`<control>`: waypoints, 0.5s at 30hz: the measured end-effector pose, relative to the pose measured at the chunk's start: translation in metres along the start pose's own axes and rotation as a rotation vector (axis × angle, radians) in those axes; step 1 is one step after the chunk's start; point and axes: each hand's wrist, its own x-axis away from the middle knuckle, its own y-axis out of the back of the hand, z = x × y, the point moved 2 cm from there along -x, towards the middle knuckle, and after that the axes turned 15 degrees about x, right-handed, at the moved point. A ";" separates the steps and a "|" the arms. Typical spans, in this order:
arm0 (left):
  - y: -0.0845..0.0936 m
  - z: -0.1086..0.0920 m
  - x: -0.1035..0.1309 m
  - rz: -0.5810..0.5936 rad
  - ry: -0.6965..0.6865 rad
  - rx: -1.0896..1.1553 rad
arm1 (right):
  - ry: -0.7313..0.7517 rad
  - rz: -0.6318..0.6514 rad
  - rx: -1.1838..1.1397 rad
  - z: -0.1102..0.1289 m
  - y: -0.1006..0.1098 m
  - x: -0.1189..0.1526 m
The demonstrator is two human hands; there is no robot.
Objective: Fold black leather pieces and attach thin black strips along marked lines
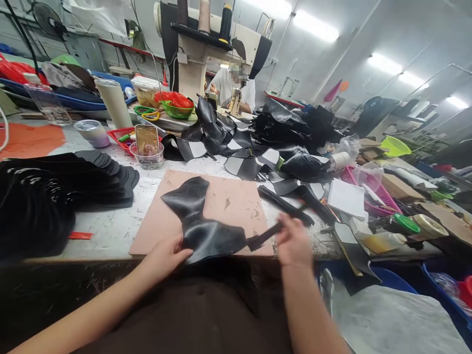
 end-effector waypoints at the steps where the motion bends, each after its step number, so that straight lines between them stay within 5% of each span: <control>1: 0.008 0.007 0.009 -0.004 -0.021 -0.133 | -0.022 -0.163 -0.077 0.005 0.018 -0.012; 4: 0.037 0.014 0.034 -0.118 0.019 -0.524 | 0.137 -0.355 -0.057 0.023 0.039 -0.027; 6: 0.050 0.001 0.045 -0.179 0.047 -0.552 | 0.379 -0.224 0.150 0.036 0.015 -0.018; 11: 0.040 -0.050 0.053 -0.098 0.033 0.414 | 1.273 0.467 0.557 0.057 -0.111 0.039; 15: 0.045 -0.054 0.055 -0.307 0.065 0.823 | 1.690 0.586 0.665 0.062 -0.180 0.063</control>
